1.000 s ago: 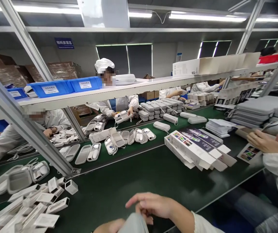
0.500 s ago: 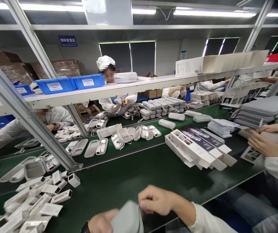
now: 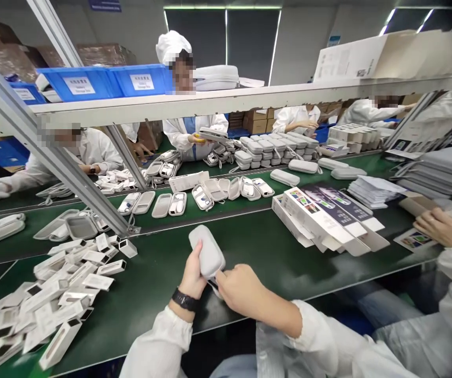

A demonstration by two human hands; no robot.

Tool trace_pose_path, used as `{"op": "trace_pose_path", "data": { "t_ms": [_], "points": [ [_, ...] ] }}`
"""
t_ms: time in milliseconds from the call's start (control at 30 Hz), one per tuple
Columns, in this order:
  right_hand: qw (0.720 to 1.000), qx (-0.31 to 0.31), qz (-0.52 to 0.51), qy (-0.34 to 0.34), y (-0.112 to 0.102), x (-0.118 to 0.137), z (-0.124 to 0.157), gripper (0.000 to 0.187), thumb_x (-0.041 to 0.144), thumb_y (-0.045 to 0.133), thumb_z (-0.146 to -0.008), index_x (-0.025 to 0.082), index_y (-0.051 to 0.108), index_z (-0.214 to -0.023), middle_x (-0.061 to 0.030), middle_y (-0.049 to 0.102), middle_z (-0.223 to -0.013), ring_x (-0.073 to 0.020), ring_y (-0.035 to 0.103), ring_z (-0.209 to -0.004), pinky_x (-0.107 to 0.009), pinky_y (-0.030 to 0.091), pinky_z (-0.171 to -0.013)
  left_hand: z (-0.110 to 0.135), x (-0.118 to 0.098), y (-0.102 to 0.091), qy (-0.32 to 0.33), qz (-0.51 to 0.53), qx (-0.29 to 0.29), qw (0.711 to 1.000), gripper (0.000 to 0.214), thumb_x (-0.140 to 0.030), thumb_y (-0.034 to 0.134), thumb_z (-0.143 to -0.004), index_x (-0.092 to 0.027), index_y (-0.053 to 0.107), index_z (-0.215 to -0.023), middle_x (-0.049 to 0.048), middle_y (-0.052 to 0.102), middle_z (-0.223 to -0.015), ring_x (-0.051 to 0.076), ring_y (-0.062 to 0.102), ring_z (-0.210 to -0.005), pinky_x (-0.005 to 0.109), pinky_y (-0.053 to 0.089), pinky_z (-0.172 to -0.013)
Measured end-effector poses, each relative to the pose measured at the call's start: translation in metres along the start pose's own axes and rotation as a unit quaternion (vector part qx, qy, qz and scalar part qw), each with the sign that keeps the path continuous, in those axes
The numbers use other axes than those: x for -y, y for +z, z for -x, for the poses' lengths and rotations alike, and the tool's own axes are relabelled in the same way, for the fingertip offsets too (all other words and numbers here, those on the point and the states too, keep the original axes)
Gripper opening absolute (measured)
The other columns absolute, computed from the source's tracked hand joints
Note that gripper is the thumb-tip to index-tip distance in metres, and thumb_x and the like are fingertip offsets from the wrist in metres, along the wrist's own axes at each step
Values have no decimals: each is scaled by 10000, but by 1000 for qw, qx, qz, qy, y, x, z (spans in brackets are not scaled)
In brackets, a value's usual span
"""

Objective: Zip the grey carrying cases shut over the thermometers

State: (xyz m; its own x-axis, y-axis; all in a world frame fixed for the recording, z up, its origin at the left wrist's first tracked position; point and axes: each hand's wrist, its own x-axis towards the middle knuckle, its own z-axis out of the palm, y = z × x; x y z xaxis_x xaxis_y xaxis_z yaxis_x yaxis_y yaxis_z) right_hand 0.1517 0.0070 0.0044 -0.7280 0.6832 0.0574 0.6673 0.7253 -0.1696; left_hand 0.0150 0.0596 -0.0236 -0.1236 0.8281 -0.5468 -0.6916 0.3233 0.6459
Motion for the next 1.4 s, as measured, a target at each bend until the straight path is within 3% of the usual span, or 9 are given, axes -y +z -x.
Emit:
{"op": "trace_pose_path", "data": {
  "t_ms": [133,233,400,467,667,867,1000,1233,1400],
  "points": [
    [998,20,-16,62,20,-10,-5,143,122,515,-899,85,629,-977,-159,720,-809,-251,674,-664,-320,404,-618,-7,25,10,84,56,-54,993,436,-535,650,-901,-159,655,-1123,84,743,-1041,181,721,-849,287,598,-766],
    [984,-32,-143,98,33,-32,1,181,259,473,-987,147,616,-981,-115,731,-857,-234,684,-731,-308,436,-675,-1,34,9,105,80,-18,991,471,-576,597,-922,-189,643,-1188,102,726,-1168,214,701,-1041,323,578,-895],
    [853,-203,-410,249,56,-80,-29,343,403,536,-978,182,517,-1239,-74,724,-1027,-174,676,-753,-279,500,-717,-16,39,11,113,70,54,990,405,-516,554,-965,-211,628,-1221,118,696,-1262,229,658,-1165,356,533,-995],
    [832,-228,-426,271,59,-97,-66,340,387,547,-972,178,530,-1239,-86,714,-1089,-189,685,-889,-275,517,-782,-35,36,16,110,52,59,991,309,-410,595,-968,-224,623,-1213,103,678,-1299,210,646,-1187,342,502,-1034],
    [825,-262,-310,393,31,-163,-165,368,419,414,-1016,130,570,-1184,-139,675,-1057,-255,669,-959,-348,506,-846,-83,17,16,86,-1,31,996,169,-202,570,-968,-206,639,-1122,102,666,-1291,204,637,-1202,424,407,-1143],
    [786,-305,-115,525,-3,-268,-164,544,189,610,-850,106,468,-1369,-254,385,-1482,-384,339,-1389,-480,247,-1118,-96,17,-7,83,-51,22,995,148,-194,591,-944,-188,680,-1063,121,617,-1361,273,571,-1306,444,416,-1149],
    [762,-262,-56,589,-4,-318,-158,432,123,593,-836,75,566,-1264,-262,514,-1351,-376,428,-1297,-475,264,-1062,-104,23,-11,68,-94,40,992,105,-201,666,-887,-164,709,-975,140,695,-1210,331,634,-1222,495,454,-1110],
    [760,-226,-15,609,-1,-332,-149,439,165,625,-858,118,609,-1294,-237,529,-1327,-349,475,-1238,-449,278,-1007,-94,15,-12,-6,-96,68,993,158,-248,641,-919,-145,698,-1024,172,728,-1180,313,716,-1071,423,584,-920],
    [767,-250,-25,590,-22,-322,-151,305,205,488,-968,109,711,-1153,-253,554,-1298,-348,482,-1231,-456,277,-1005,-96,17,-12,-16,-121,63,991,186,-280,669,-913,-135,672,-1029,177,742,-1115,288,741,-971,347,597,-790]
  ]
}}
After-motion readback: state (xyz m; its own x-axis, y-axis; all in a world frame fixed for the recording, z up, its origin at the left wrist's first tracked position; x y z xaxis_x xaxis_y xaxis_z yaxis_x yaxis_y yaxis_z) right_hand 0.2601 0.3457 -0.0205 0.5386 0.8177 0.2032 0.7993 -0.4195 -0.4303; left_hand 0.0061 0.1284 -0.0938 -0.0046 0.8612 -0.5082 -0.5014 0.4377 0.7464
